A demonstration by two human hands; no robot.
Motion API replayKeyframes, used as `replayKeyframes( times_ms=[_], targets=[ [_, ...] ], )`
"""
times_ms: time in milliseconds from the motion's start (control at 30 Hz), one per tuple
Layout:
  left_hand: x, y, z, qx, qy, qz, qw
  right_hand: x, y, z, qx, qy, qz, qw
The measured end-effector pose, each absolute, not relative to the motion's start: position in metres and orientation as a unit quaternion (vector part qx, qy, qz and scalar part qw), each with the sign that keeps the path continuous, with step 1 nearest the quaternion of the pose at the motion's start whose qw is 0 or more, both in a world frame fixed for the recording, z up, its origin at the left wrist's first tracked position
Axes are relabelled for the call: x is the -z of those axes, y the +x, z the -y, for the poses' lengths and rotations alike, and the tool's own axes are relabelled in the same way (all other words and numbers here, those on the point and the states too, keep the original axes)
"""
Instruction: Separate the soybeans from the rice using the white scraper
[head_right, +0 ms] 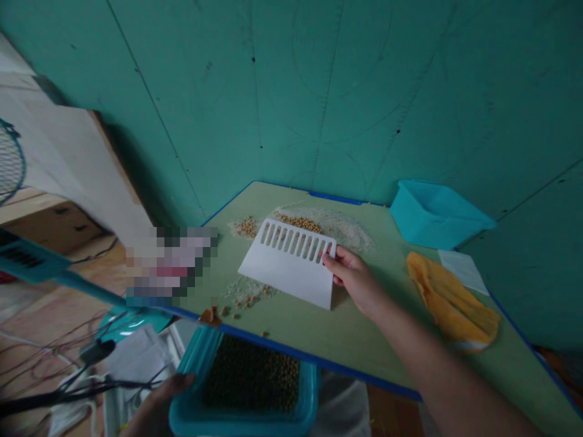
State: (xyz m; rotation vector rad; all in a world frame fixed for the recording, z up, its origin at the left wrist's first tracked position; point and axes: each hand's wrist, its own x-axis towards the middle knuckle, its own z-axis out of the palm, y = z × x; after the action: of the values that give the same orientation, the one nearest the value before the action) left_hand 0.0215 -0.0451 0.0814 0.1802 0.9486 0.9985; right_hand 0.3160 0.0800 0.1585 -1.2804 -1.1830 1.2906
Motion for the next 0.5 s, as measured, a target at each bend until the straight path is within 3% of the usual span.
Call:
replayKeyframes(
  times_ms=[500],
  targets=[
    [-0.0781,0.0218,0.0465,-0.455,0.076,-0.441,0.77,-0.1589,0.3125,-0.0752,-0.556,-0.507,0.482,0.449]
  ],
)
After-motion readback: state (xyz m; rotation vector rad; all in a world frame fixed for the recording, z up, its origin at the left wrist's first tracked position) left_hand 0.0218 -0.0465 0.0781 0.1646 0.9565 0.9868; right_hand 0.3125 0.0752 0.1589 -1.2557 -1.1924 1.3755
